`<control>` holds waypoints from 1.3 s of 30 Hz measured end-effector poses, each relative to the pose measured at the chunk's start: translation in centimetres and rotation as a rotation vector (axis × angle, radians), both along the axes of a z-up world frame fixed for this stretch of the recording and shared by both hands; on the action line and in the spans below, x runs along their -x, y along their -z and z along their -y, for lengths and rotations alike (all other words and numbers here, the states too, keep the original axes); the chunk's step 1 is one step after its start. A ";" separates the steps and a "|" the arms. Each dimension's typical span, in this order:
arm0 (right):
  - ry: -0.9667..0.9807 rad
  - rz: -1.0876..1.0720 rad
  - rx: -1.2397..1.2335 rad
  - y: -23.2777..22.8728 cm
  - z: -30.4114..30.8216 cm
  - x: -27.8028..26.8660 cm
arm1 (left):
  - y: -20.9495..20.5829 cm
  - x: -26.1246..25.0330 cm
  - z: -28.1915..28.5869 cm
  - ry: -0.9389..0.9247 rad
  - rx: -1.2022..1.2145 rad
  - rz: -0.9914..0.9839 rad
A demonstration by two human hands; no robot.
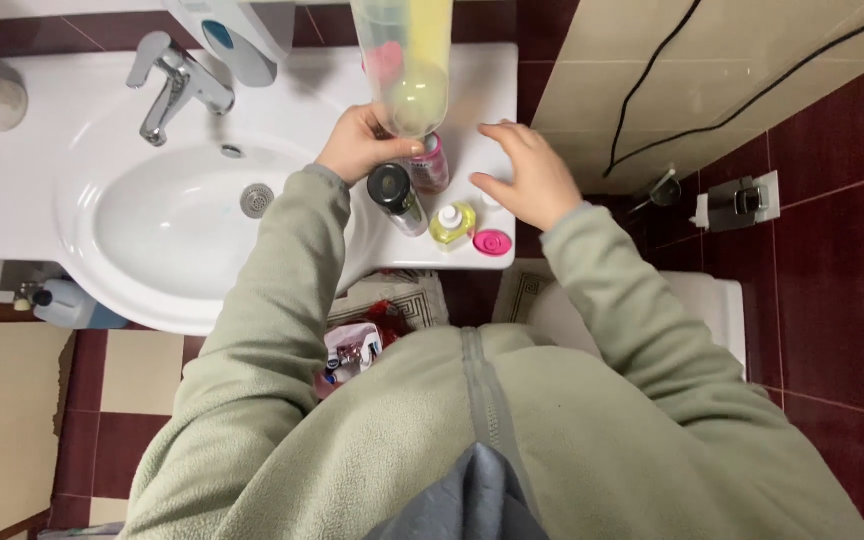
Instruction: The person pours a yellow liquid from a large bottle into a small pink bottle, then into a small black bottle, and finally into a small yellow bottle. The person closes the pink bottle and places it on the sink counter.
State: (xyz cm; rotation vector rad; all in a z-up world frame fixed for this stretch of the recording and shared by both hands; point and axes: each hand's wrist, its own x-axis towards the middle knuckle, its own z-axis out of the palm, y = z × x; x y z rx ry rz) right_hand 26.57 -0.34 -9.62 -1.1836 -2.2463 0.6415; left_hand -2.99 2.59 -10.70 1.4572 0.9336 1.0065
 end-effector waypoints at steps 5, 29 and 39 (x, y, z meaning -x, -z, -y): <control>-0.066 -0.089 0.144 -0.4 -3.3 3.3 | 0.3 -0.5 0.4 -0.067 0.030 0.094; -0.021 -0.031 0.155 1.6 -2.3 7.7 | 2.4 0.1 -0.5 -0.113 0.040 0.079; -0.038 -0.014 0.183 0.4 -2.1 7.6 | 2.6 0.2 -0.8 -0.076 0.051 0.025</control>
